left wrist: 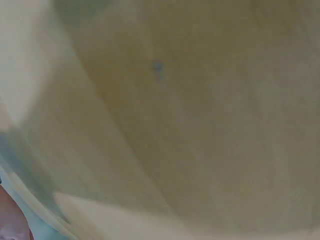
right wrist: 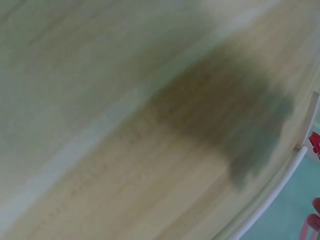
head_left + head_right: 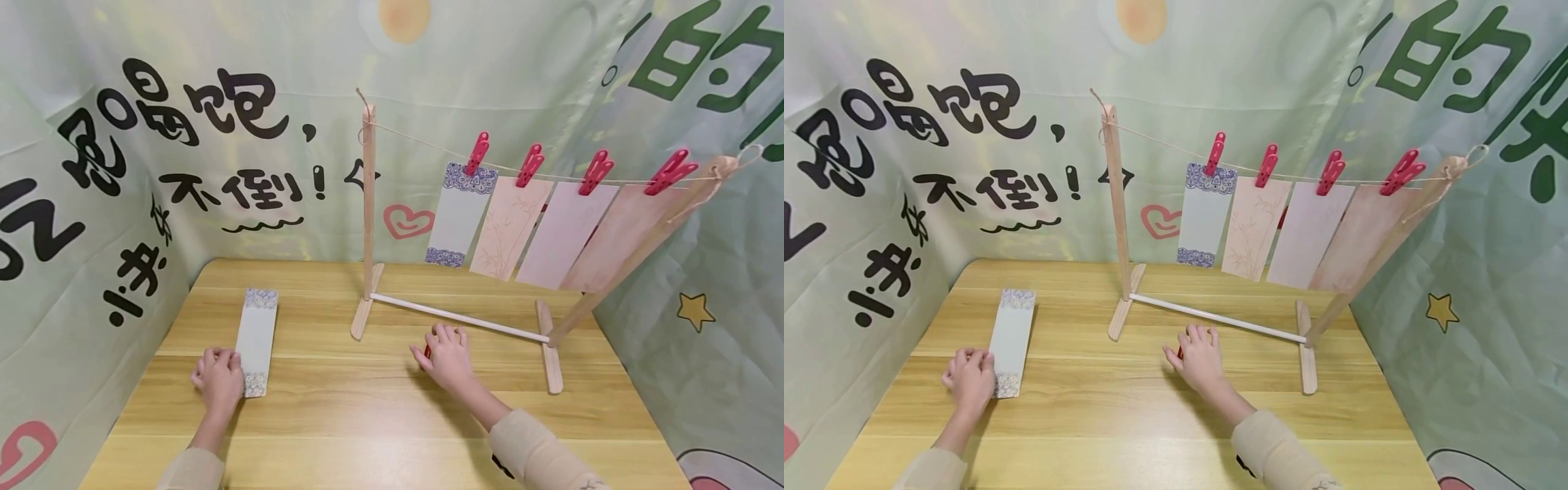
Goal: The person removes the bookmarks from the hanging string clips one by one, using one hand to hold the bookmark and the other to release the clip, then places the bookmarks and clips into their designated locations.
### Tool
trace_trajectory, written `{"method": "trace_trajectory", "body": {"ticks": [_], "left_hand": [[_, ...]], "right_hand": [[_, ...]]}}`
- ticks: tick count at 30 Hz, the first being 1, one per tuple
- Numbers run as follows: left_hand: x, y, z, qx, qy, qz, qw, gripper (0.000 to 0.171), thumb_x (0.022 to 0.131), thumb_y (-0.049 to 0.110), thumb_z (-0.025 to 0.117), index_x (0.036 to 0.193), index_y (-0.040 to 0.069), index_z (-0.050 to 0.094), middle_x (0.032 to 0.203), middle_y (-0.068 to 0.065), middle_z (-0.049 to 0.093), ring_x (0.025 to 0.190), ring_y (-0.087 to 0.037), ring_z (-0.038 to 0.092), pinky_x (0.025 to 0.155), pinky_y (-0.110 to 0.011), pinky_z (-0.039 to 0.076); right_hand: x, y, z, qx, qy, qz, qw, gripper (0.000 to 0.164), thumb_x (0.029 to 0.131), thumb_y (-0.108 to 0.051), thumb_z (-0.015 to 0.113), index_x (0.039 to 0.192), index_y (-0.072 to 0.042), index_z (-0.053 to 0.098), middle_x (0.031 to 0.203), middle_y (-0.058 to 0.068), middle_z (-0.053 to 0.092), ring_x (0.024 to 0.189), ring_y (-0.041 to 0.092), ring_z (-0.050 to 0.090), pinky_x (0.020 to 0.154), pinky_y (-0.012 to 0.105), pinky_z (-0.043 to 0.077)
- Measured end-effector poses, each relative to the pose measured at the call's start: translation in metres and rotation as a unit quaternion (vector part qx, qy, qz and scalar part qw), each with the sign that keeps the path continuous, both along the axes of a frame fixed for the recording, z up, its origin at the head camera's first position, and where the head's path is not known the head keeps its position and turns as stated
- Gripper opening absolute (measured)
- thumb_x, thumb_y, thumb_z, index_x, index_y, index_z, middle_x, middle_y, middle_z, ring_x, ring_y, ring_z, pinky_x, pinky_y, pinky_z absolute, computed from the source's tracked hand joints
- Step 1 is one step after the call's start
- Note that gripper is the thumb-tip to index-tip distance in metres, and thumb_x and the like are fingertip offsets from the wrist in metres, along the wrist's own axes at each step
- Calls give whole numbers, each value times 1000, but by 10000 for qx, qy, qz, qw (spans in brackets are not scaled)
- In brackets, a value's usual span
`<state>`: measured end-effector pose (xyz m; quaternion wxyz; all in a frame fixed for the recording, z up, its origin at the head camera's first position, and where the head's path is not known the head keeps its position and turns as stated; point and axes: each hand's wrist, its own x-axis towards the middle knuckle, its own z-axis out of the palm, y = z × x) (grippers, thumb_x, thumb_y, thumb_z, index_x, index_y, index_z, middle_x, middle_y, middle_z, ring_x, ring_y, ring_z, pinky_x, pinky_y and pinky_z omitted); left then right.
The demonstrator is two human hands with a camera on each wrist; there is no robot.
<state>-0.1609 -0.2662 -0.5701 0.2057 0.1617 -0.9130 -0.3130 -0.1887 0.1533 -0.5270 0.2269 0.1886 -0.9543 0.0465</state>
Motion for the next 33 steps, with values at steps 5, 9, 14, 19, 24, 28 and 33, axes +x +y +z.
{"method": "trace_trajectory", "body": {"ticks": [5, 9, 14, 19, 24, 28, 33], "left_hand": [[3, -3, -4, -138, -87, -21, 9999, 21, 92, 10, 47, 95, -8, 58, 108, -23, 42, 106, -41, 33, 93, -58, 11], [6, -5, -7, -211, -210, -38, 9995, 22, 92, 10, 46, 96, -8, 58, 108, -24, 42, 107, -42, 32, 93, -59, 11], [8, -7, -9, -261, -391, -58, 9989, 23, 93, 11, 45, 98, -8, 58, 109, -24, 41, 106, -41, 31, 92, -58, 11], [10, -8, -11, -362, -619, -72, 9974, 25, 93, 12, 44, 100, -8, 59, 110, -24, 39, 108, -42, 30, 92, -58, 11], [11, -9, -13, -480, -723, -19, 9962, 26, 92, 12, 45, 101, -8, 59, 109, -24, 38, 106, -41, 30, 92, -58, 12], [13, -9, -15, -520, -729, -17, 9960, 26, 92, 13, 45, 100, -8, 59, 106, -23, 39, 105, -41, 30, 92, -58, 12], [15, -9, -16, -536, -843, -91, 9950, 28, 92, 14, 44, 98, -8, 59, 105, -22, 38, 103, -41, 30, 91, -58, 12]], "right_hand": [[1, 0, -10, 13, -139, -57, 9999, 40, 82, -49, 55, 78, -10, 61, 93, 6, 53, 94, 26, 50, 85, 46, 32], [1, 1, -16, -11, -193, -102, 9998, 39, 82, -49, 55, 75, -10, 59, 92, 6, 53, 94, 26, 50, 86, 47, 32], [1, 0, -21, -21, -328, -252, 9991, 40, 83, -50, 55, 75, -10, 59, 93, 6, 53, 94, 26, 49, 88, 47, 31], [-1, -2, -24, -7, -510, -404, 9979, 40, 83, -50, 56, 74, -10, 58, 90, 6, 52, 94, 26, 49, 90, 48, 30], [-4, -7, -26, 46, -722, -585, 9957, 41, 84, -51, 54, 78, -10, 61, 93, 6, 53, 95, 26, 49, 90, 48, 30], [-9, -13, -29, 162, -999, -822, 9915, 45, 86, -52, 50, 84, -10, 63, 98, 7, 54, 98, 26, 48, 91, 46, 28], [-17, -21, -33, 227, -1325, -1026, 9856, 49, 88, -53, 45, 91, -8, 64, 103, 8, 55, 104, 26, 46, 93, 46, 27]]}}
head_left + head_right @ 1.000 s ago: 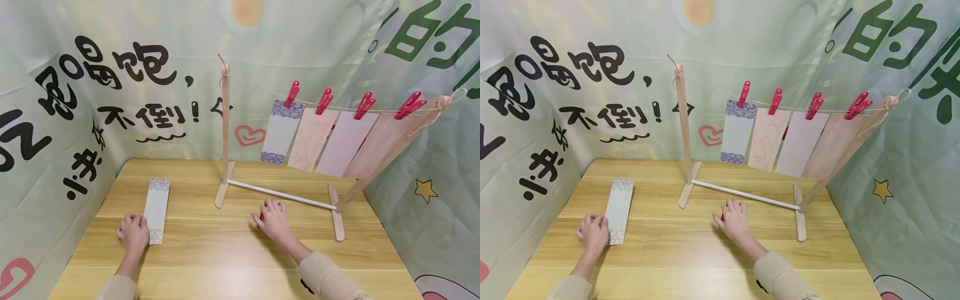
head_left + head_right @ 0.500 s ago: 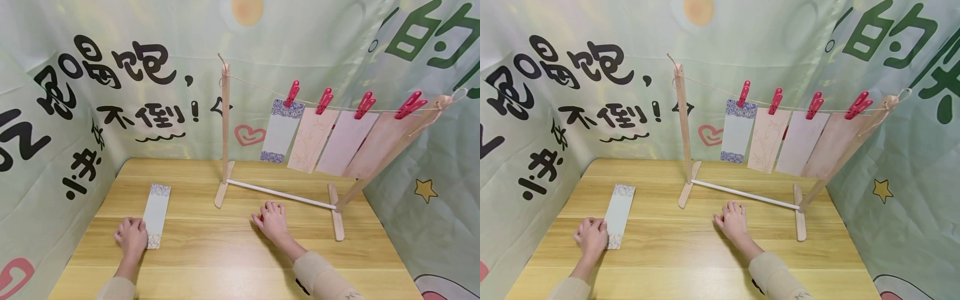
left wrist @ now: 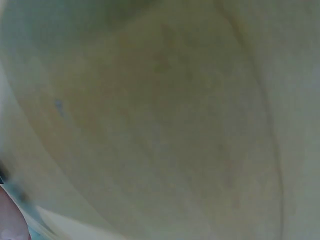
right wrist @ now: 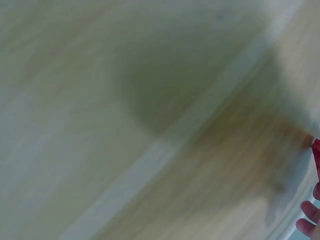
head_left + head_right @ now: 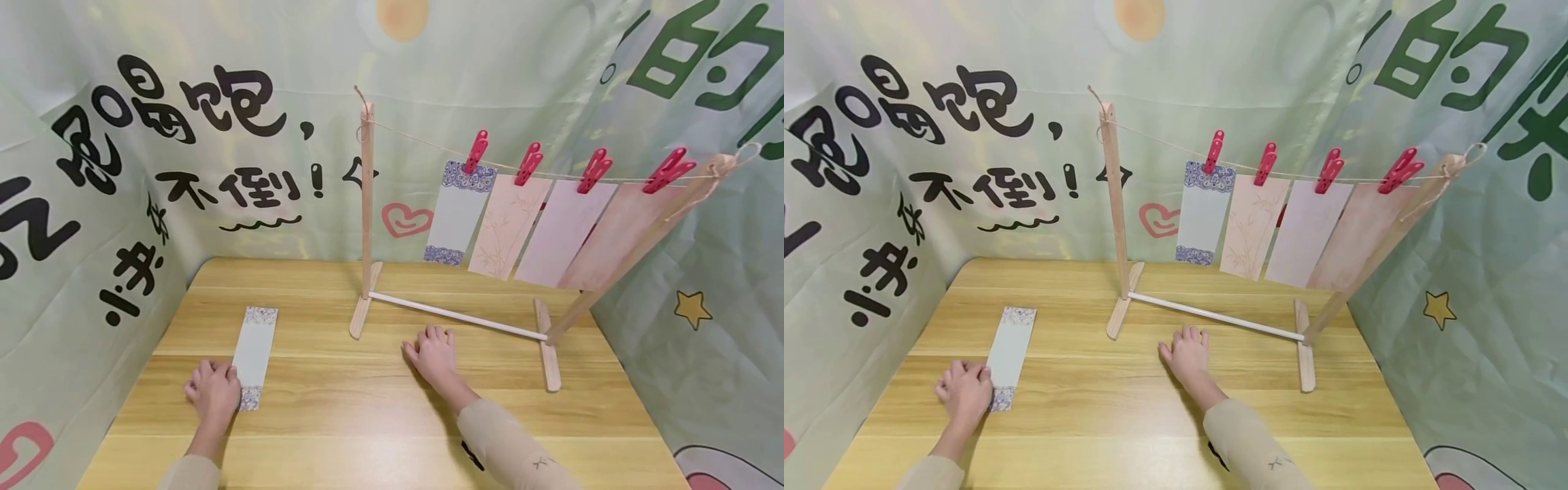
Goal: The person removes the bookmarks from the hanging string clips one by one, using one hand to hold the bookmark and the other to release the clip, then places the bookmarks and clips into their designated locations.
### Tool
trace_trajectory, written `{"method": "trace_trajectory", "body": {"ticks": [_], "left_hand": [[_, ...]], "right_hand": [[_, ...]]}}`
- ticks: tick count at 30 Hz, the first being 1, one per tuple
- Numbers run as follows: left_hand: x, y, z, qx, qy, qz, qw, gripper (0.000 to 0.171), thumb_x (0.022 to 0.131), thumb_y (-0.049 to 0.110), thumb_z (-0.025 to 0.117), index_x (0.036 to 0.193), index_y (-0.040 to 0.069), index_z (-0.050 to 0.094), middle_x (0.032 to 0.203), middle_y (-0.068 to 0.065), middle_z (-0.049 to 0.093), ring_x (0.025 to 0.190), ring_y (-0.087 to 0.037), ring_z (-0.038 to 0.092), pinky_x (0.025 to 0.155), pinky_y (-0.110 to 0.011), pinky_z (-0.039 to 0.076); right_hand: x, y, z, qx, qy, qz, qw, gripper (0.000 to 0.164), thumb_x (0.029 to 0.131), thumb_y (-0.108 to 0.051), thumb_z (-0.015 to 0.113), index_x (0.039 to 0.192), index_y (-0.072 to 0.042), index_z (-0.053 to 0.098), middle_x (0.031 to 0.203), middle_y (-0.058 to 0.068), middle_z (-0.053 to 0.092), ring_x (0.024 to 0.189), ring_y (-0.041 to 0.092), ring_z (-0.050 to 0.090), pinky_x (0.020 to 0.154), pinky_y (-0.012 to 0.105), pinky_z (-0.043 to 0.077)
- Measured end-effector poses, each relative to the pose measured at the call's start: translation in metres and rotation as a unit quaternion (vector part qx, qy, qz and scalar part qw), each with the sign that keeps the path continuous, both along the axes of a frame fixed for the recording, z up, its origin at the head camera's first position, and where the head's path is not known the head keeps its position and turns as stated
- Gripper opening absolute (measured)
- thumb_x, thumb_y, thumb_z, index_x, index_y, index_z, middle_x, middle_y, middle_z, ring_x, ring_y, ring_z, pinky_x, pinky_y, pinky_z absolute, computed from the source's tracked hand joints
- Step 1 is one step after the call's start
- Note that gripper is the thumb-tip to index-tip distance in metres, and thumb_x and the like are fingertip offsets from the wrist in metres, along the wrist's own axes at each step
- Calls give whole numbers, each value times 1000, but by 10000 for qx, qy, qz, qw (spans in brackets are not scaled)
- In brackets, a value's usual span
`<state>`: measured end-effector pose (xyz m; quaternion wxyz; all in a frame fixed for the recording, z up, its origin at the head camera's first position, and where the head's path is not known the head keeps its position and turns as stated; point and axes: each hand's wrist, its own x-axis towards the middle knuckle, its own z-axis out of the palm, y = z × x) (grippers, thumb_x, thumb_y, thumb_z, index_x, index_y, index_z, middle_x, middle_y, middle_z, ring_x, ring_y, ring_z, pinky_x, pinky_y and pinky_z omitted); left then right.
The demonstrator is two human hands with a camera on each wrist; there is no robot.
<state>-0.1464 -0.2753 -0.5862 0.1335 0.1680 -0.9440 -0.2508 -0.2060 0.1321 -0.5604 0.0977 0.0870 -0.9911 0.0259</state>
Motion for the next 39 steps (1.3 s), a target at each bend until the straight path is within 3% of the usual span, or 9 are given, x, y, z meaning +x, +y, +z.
{"method": "trace_trajectory", "body": {"ticks": [8, 20, 32, 39], "left_hand": [[0, -1, -1, -64, -225, -97, 9997, 29, 93, 14, 42, 102, -8, 59, 105, -21, 37, 103, -41, 30, 93, -59, 10], [-4, 1, 3, -327, -376, -287, 9983, 31, 91, 15, 40, 102, -7, 59, 107, -24, 37, 104, -42, 30, 92, -61, 10], [-3, -5, 5, -665, -479, -481, 9955, 32, 90, 14, 40, 105, -7, 59, 106, -24, 38, 104, -42, 31, 92, -62, 10], [-3, -5, 8, -900, -587, -645, 9921, 33, 90, 16, 38, 104, -5, 60, 114, -25, 37, 112, -45, 27, 94, -65, 7]], "right_hand": [[-11, -15, 0, -112, -324, -219, 9992, 48, 89, -53, 44, 76, -9, 59, 107, 9, 53, 108, 26, 43, 97, 47, 24], [-19, -30, -6, 47, -670, -537, 9963, 56, 90, -54, 41, 93, -3, 66, 118, 12, 49, 117, 27, 37, 103, 49, 19], [-20, -39, -1, 279, -1032, -665, 9920, 60, 91, -54, 37, 104, -2, 64, 126, 13, 45, 124, 29, 31, 106, 49, 14], [-19, -41, 2, 447, -1072, -678, 9909, 60, 92, -53, 36, 108, -2, 63, 130, 14, 44, 127, 30, 29, 107, 49, 14]]}}
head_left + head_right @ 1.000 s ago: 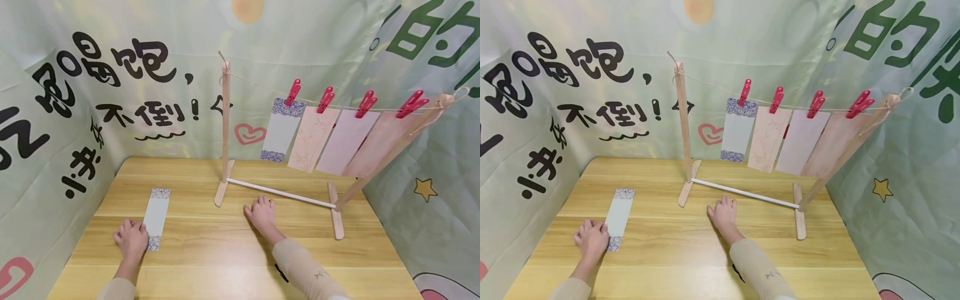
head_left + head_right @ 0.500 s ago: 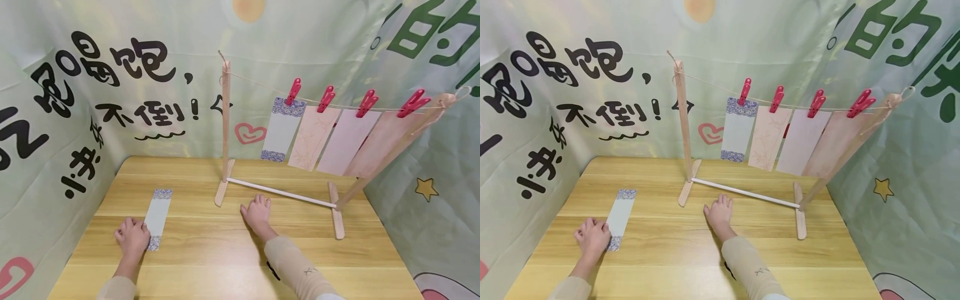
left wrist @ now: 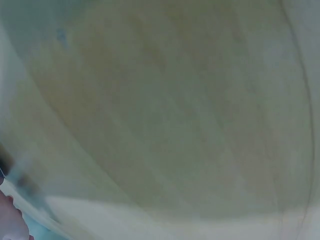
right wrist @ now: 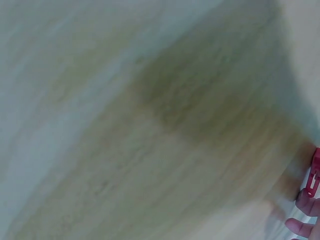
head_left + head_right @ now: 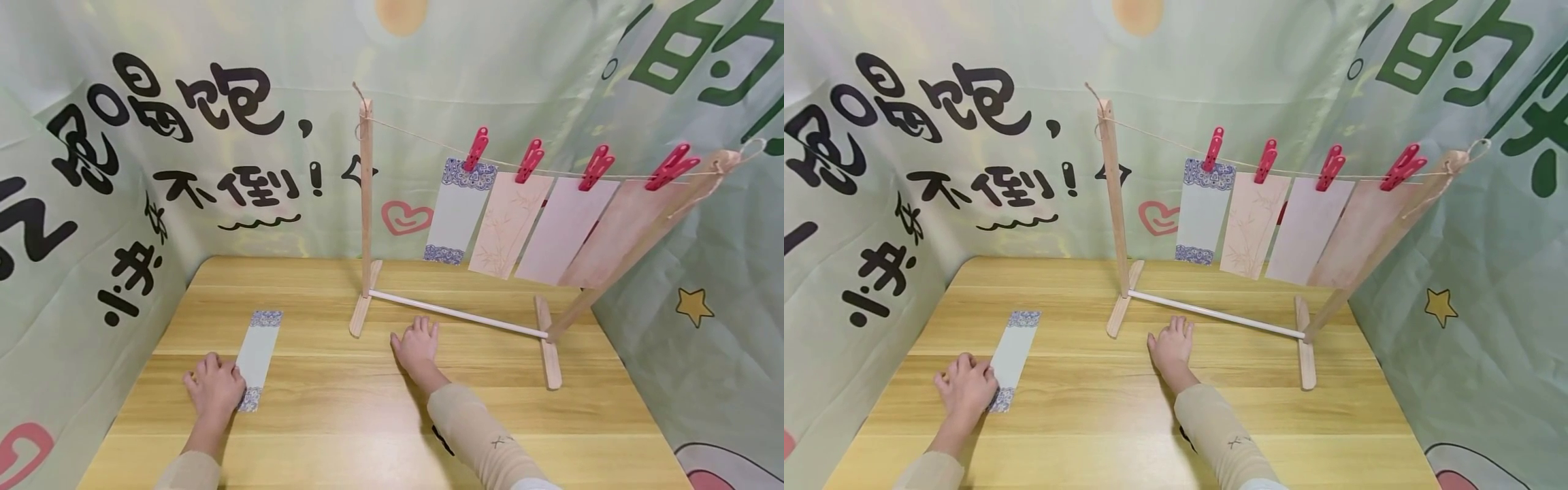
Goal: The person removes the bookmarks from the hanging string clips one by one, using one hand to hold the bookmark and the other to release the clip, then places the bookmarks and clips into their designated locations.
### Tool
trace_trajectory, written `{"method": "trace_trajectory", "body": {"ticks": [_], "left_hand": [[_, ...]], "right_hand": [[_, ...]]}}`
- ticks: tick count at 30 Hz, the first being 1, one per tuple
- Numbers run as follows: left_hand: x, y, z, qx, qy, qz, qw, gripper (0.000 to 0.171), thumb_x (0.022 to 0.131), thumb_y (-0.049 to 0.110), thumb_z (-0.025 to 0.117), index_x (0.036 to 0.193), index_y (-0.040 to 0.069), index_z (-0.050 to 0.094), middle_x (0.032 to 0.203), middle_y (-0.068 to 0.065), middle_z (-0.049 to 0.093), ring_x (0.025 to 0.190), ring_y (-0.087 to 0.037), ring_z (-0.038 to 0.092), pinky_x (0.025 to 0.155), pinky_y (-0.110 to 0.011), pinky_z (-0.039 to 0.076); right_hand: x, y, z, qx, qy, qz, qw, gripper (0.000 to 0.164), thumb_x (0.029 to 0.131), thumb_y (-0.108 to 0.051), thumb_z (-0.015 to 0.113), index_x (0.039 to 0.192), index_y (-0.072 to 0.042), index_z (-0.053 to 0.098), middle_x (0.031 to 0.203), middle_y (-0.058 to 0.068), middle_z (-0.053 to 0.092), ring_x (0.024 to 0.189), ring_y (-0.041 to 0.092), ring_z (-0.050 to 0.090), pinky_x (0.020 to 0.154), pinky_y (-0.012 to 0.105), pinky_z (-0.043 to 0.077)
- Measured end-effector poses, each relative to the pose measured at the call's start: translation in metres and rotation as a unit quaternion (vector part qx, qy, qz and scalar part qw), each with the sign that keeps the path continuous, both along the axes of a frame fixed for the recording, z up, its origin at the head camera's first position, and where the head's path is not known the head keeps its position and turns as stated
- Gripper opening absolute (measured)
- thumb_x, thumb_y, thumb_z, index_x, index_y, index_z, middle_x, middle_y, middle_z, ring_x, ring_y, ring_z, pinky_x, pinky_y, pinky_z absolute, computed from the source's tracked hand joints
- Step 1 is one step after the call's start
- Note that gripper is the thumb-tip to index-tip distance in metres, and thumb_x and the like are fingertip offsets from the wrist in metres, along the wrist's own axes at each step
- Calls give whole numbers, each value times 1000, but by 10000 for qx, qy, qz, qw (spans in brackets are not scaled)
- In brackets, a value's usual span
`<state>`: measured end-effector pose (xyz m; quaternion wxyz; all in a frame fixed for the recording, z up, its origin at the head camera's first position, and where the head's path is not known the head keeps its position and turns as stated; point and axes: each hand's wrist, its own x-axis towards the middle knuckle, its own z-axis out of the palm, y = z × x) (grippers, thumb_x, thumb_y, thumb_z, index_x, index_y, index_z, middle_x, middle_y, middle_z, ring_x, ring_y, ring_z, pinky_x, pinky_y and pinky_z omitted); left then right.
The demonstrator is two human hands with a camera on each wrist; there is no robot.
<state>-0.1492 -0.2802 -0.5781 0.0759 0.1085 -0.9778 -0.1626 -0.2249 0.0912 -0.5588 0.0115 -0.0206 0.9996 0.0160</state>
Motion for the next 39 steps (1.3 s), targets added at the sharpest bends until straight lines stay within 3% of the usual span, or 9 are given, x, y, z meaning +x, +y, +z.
{"method": "trace_trajectory", "body": {"ticks": [13, 18, 26, 39], "left_hand": [[-2, 2, -3, -496, -132, -132, 9986, 38, 89, 17, 33, 109, -5, 57, 113, -27, 37, 115, -46, 27, 95, -66, 6], [-1, 4, -5, -489, -186, -135, 9985, 40, 91, 17, 31, 115, -9, 50, 114, -28, 36, 114, -45, 27, 95, -66, 5], [-1, 5, -4, -562, -227, -80, 9981, 41, 91, 19, 30, 109, -14, 48, 112, -30, 34, 110, -46, 28, 93, -66, 7], [0, 3, -10, -525, -52, 33, 9986, 38, 91, 20, 33, 111, -10, 47, 112, -30, 37, 108, -47, 31, 93, -67, 9]], "right_hand": [[-2, -2, 0, 189, -164, 24, 9997, 65, 92, -55, 33, 111, 0, 62, 134, 15, 42, 129, 31, 27, 107, 49, 13], [0, -3, 1, 230, -161, 32, 9996, 65, 92, -55, 34, 110, 2, 62, 132, 15, 42, 128, 31, 27, 107, 49, 14], [3, -1, 3, 221, -127, 51, 9997, 68, 91, -57, 34, 110, 3, 62, 131, 15, 43, 128, 31, 28, 107, 50, 12], [11, 3, 14, -160, -272, 45, 9995, 69, 91, -56, 35, 112, 5, 59, 130, 18, 44, 129, 32, 27, 107, 51, 11]]}}
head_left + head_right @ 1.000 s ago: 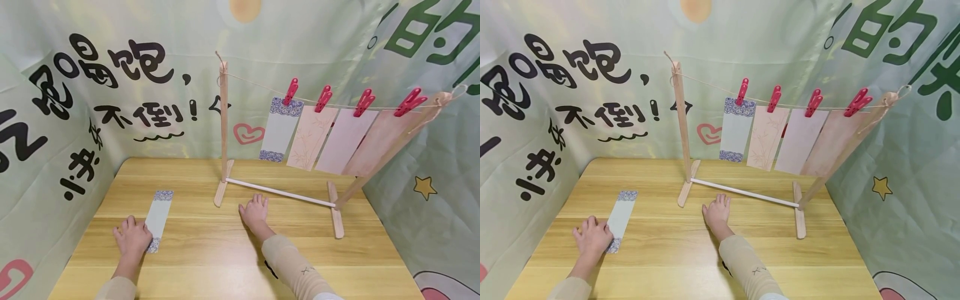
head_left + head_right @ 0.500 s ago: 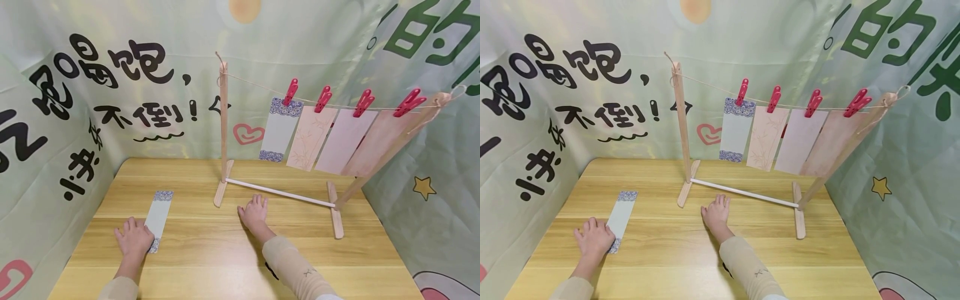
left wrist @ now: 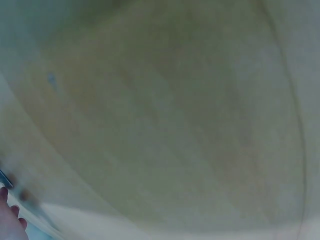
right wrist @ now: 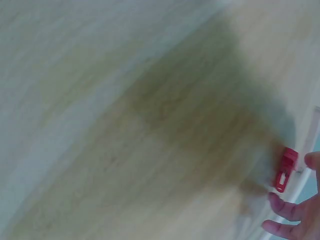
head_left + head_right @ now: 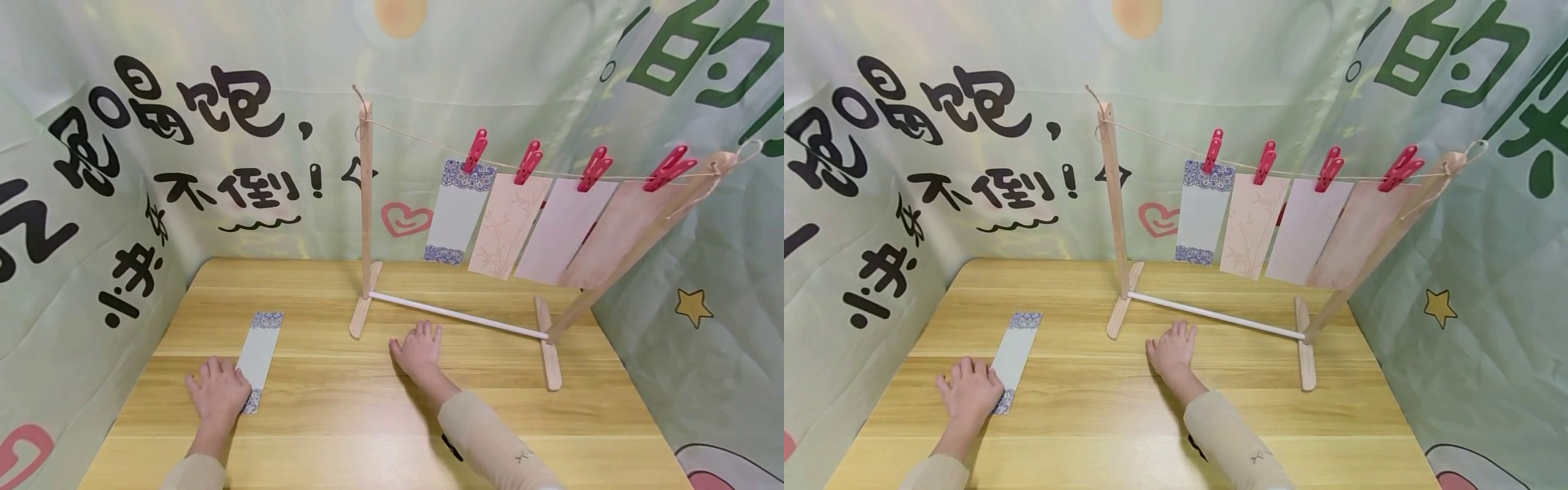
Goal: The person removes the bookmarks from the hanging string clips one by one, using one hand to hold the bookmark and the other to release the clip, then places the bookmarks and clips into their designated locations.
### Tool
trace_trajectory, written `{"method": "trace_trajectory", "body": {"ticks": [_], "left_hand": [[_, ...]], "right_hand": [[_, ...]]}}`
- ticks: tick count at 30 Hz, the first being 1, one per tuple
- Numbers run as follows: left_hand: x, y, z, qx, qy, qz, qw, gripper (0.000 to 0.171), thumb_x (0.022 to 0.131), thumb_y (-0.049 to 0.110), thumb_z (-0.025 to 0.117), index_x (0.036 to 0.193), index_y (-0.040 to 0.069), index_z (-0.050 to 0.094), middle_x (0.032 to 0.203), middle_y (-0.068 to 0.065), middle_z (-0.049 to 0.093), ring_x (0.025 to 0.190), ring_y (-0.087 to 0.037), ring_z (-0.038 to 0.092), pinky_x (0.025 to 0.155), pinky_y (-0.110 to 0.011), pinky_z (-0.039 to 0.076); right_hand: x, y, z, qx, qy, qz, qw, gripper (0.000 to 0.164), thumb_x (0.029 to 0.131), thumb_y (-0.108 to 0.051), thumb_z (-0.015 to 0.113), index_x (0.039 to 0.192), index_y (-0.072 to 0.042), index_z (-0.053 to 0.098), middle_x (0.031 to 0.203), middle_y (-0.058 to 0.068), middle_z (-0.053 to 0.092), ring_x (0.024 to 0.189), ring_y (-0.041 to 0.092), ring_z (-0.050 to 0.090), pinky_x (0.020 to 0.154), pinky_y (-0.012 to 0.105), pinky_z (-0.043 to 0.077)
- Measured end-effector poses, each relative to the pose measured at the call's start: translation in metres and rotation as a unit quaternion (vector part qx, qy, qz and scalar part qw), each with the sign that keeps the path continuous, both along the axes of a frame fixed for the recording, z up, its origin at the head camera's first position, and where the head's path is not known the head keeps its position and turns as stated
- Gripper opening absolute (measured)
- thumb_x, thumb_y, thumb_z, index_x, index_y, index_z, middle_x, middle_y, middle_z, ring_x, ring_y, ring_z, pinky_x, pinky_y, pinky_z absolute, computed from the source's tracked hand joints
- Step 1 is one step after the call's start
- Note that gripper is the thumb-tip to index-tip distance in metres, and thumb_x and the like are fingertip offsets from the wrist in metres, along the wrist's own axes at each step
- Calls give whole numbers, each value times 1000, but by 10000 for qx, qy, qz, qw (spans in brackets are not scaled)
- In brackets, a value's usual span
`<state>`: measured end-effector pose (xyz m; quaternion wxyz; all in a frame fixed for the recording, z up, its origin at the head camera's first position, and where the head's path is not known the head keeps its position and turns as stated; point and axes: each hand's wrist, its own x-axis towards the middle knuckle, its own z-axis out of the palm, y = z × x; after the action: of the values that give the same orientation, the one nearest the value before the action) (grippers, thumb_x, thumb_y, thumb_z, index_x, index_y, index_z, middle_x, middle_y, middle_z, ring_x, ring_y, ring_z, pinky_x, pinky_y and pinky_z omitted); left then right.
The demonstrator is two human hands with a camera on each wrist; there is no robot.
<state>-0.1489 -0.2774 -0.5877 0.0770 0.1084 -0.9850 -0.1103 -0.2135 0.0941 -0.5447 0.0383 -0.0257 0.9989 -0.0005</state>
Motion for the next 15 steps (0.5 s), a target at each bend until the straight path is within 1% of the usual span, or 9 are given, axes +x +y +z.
{"method": "trace_trajectory", "body": {"ticks": [6, 11, 15], "left_hand": [[3, 2, 1, 156, 131, 153, 9997, 36, 91, 20, 36, 111, -8, 44, 114, -31, 37, 106, -47, 33, 93, -66, 10], [4, 4, 2, 191, 249, 189, 9993, 32, 92, 20, 37, 111, -6, 42, 112, -30, 38, 103, -46, 35, 91, -65, 13], [2, 7, 7, 277, 277, 136, 9991, 35, 94, 22, 36, 116, -5, 40, 114, -30, 38, 106, -46, 34, 90, -65, 14]], "right_hand": [[4, 6, 12, 26, 254, 81, 9996, 69, 88, -59, 39, 115, 1, 58, 126, 17, 48, 125, 32, 32, 105, 53, 14], [8, 13, 26, -158, 518, 199, 9983, 64, 87, -57, 45, 118, -3, 55, 123, 16, 50, 123, 32, 36, 104, 54, 16], [11, 18, 43, -348, 991, 432, 9935, 55, 86, -52, 51, 112, -4, 58, 118, 16, 53, 117, 32, 40, 101, 54, 20]]}}
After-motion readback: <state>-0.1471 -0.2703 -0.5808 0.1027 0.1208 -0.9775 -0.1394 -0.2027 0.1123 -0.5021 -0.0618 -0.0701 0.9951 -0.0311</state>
